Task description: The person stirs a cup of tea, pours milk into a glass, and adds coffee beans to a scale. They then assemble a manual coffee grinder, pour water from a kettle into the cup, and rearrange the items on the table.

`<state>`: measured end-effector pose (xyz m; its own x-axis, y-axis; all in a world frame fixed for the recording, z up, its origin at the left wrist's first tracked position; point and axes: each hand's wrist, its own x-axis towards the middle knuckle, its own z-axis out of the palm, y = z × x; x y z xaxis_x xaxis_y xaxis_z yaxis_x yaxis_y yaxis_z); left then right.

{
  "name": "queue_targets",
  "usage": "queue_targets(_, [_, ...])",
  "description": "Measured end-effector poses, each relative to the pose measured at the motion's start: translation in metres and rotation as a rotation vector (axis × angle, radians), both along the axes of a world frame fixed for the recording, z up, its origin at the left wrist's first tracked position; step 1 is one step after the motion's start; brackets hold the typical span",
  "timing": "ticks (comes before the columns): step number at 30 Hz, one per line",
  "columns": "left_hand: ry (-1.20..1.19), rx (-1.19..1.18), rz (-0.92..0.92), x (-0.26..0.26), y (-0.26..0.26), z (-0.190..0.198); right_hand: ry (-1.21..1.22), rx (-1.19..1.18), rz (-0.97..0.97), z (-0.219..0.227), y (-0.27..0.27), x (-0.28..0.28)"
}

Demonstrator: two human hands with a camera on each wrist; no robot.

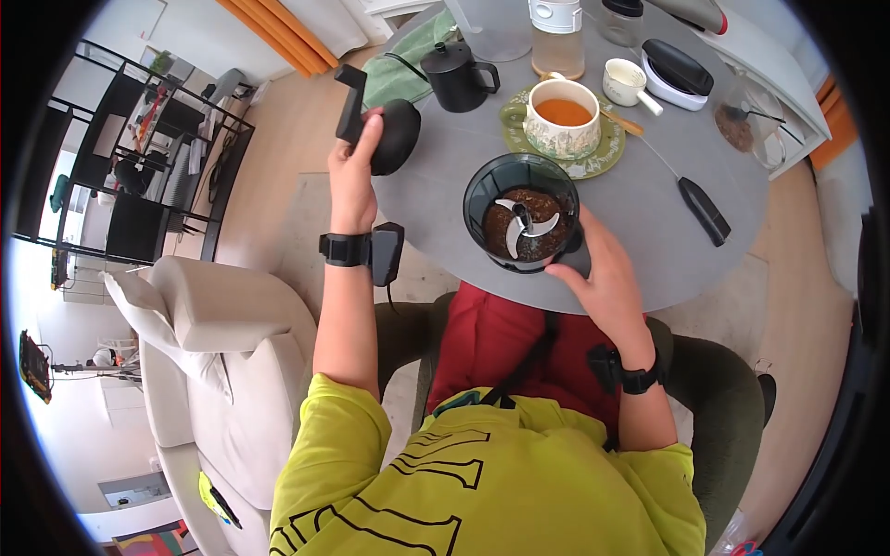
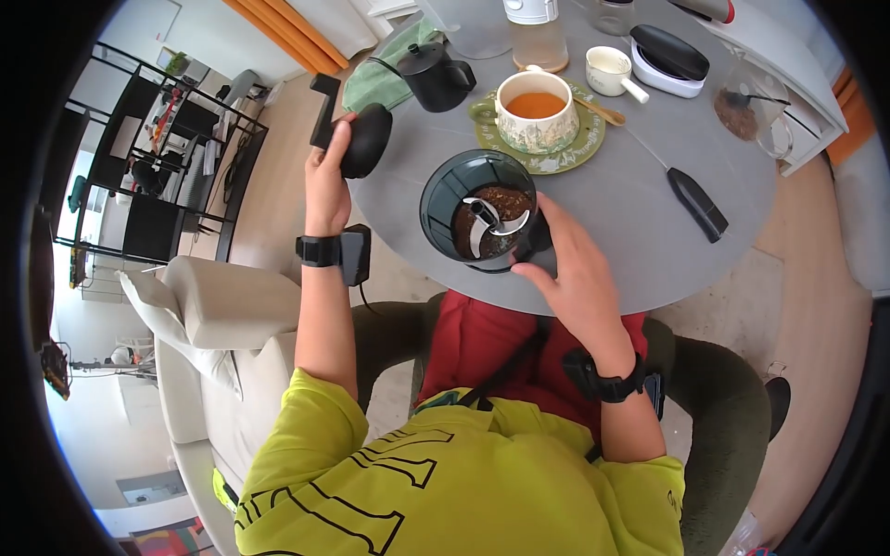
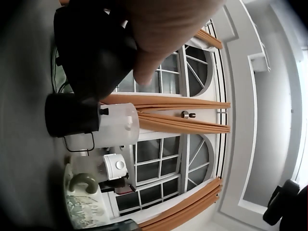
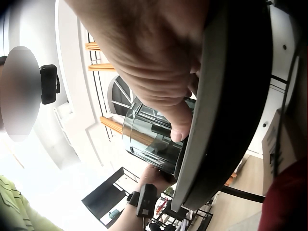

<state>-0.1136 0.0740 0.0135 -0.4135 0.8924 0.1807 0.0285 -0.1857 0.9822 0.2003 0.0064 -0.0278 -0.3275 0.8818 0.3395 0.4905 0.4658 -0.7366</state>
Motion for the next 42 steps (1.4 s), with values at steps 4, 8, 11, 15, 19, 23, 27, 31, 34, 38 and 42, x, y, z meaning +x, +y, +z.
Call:
queue_targets(4, [0.074, 0.002, 0.005, 0.007, 0.007, -0.005, 0.008, -0.024, 0.007, 0.0, 0.001, 0.0])
queue_targets(8, [0.162, -0.06, -0.018, 0.005, 0.013, -0.009, 0.021, -0.02, 0.026, -0.001, 0.002, -0.002])
queue_targets(11, [0.209, -0.075, -0.006, 0.0, 0.019, -0.016, 0.018, -0.032, 0.024, 0.0, 0.002, -0.002])
queue_targets(15, [0.221, -0.055, -0.035, 0.001, 0.023, -0.023, 0.007, -0.033, 0.025, 0.001, 0.003, -0.001])
queue_targets(19, [0.267, -0.058, -0.045, -0.005, 0.03, -0.027, 0.026, -0.052, 0.04, -0.001, 0.005, -0.001])
queue_targets(23, [0.415, -0.114, -0.056, -0.013, 0.037, -0.035, 0.028, -0.042, 0.039, -0.002, 0.005, -0.001])
queue_targets(27, [0.533, -0.131, -0.007, -0.009, 0.037, -0.036, 0.016, -0.047, 0.041, -0.002, 0.005, 0.0])
queue_targets(31, [0.775, -0.036, 0.016, -0.009, 0.032, -0.029, 0.031, -0.024, 0.048, -0.002, 0.006, 0.0])
queue_targets(34, [0.836, -0.124, -0.081, -0.01, 0.025, -0.019, 0.041, -0.018, 0.056, -0.002, 0.006, 0.0])
queue_targets(38, [0.909, -0.035, -0.032, -0.014, 0.014, -0.014, 0.043, -0.031, 0.054, -0.001, 0.006, 0.002])
queue_targets(42, [0.925, 0.158, 0.013, 0.012, -0.014, 0.039, 0.022, -0.027, 0.045, 0.0, 0.004, 0.001])
